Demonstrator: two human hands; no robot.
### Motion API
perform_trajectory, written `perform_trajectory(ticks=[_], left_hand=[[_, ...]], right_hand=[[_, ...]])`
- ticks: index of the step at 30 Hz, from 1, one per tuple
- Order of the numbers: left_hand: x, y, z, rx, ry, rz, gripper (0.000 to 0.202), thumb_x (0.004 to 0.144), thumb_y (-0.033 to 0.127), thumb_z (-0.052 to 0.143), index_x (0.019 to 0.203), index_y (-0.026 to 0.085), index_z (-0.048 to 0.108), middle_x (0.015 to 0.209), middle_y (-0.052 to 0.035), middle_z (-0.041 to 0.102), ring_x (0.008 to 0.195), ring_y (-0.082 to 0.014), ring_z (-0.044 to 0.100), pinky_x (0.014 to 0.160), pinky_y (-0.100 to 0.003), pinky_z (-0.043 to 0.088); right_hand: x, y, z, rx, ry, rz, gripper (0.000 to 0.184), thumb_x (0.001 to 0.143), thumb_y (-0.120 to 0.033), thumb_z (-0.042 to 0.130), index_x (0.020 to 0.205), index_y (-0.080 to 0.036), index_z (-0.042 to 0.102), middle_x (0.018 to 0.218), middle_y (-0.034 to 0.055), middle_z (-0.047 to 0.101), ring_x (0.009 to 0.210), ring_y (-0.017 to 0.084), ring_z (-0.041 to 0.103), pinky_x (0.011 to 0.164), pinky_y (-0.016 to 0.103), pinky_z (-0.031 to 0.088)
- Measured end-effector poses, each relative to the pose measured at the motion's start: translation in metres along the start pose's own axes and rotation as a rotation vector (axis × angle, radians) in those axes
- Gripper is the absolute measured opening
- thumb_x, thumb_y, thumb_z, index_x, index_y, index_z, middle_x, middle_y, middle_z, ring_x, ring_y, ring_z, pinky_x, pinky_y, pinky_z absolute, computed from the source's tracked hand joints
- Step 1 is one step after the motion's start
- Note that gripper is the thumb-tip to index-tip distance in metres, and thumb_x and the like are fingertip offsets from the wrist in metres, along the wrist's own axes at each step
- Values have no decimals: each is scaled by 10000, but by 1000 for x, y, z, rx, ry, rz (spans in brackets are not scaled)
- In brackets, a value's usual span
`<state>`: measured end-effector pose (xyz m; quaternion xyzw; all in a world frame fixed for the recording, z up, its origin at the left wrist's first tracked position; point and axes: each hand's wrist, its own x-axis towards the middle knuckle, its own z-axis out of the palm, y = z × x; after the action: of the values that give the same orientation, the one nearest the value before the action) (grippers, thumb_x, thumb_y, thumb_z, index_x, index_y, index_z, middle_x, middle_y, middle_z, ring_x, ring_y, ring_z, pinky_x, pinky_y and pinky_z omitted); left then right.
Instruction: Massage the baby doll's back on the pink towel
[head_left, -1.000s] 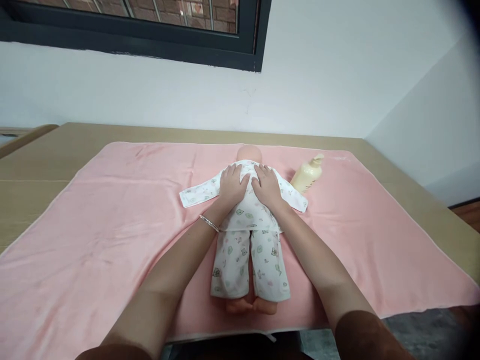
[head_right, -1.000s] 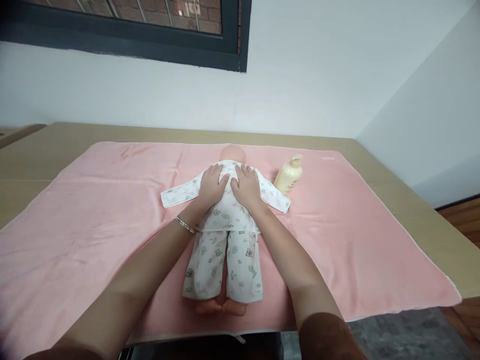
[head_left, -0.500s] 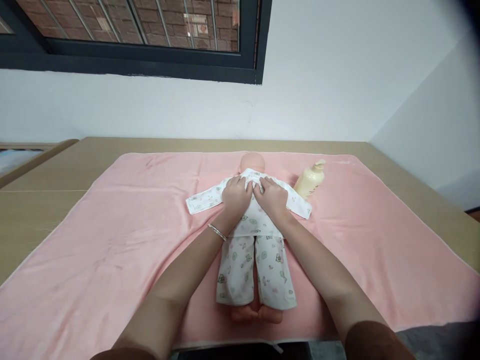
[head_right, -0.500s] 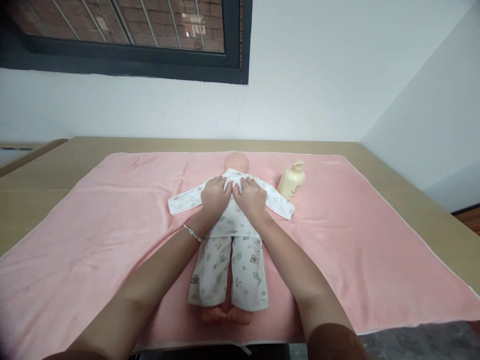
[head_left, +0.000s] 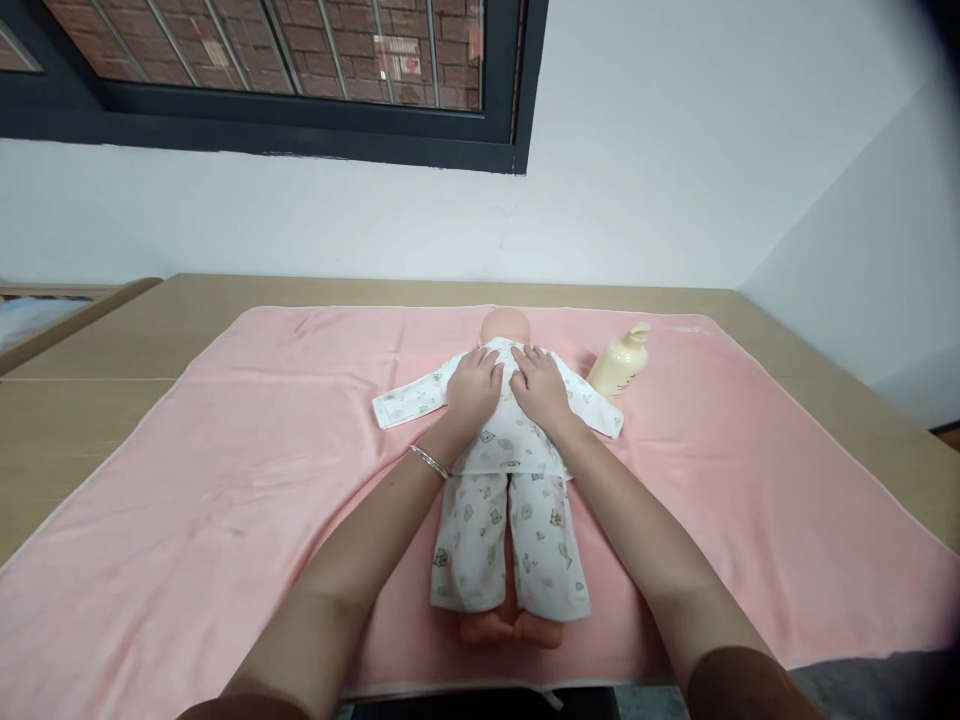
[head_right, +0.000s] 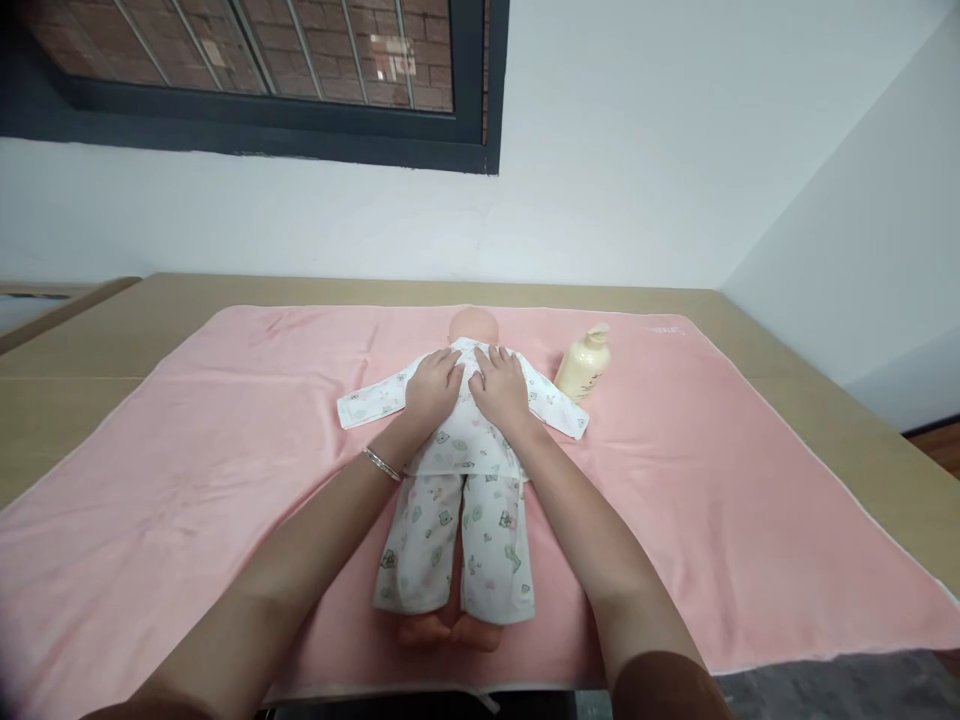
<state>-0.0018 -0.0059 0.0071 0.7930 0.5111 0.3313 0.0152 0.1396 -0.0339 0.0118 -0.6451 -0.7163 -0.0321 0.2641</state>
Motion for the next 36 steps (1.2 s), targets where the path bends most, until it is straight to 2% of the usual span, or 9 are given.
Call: perform_trajectory(ticks=[5, 8, 12, 18, 25, 31, 36], left_hand=[[-9, 14, -5, 73, 57, -57, 346, 1000, 322, 386, 1119, 201, 688, 1219, -111, 695, 1157, -257, 628, 982, -387, 514], [-11, 16, -6, 60, 70, -113, 327, 990, 337, 408, 1079, 203, 693, 1192, -112, 699, 1153, -264, 628, 997, -401, 506], [-9, 11, -1, 42, 104, -123, 362, 971, 359, 426, 1161, 178, 675, 1203, -139, 685, 1207, -291, 591, 1043, -435, 483], [-3, 1, 4, 28, 78, -68, 422, 959, 346, 415, 1212, 108, 654, 1256, -177, 662, 1229, -300, 584, 1103, -448, 448], [1, -6, 11, -70, 5, -117, 456, 937, 375, 463, 1289, 125, 609, 1428, -158, 574, 1389, -331, 470, 1184, -522, 363], [1, -9, 14, -114, 28, -130, 453, 954, 390, 441, 1302, 154, 608, 1421, -148, 584, 1389, -313, 480, 1190, -518, 367], [-2, -12, 13, -190, 64, -128, 530, 1006, 417, 285, 1351, 128, 566, 1459, -144, 552, 1442, -290, 419, 1214, -514, 336]], right_hand=[[-10, -11, -8, -32, 65, 75, 415, 976, -317, 428, 1315, -226, 650, 1399, 86, 601, 1324, 270, 538, 1050, 416, 476], [-14, -15, -12, -39, 74, 98, 397, 977, -345, 440, 1289, -252, 667, 1374, 67, 623, 1304, 260, 558, 1024, 408, 497], [-13, -13, -11, -26, 74, 116, 427, 962, -341, 462, 1335, -228, 637, 1404, 84, 598, 1334, 271, 528, 1063, 419, 474], [-4, -2, -5, 14, -21, 51, 515, 969, -294, 407, 1443, -129, 524, 1510, 141, 478, 1432, 314, 399, 1206, 501, 276], [-2, 0, -3, 40, -64, 60, 518, 985, -301, 381, 1467, -145, 491, 1545, 137, 431, 1462, 302, 348, 1218, 507, 246], [-3, -1, -6, 59, -15, 57, 501, 971, -299, 403, 1434, -148, 523, 1522, 136, 462, 1442, 299, 383, 1207, 511, 270], [-7, -14, -16, 76, 81, 35, 520, 949, -267, 430, 1437, -104, 499, 1555, 165, 402, 1473, 276, 334, 1236, 485, 234]])
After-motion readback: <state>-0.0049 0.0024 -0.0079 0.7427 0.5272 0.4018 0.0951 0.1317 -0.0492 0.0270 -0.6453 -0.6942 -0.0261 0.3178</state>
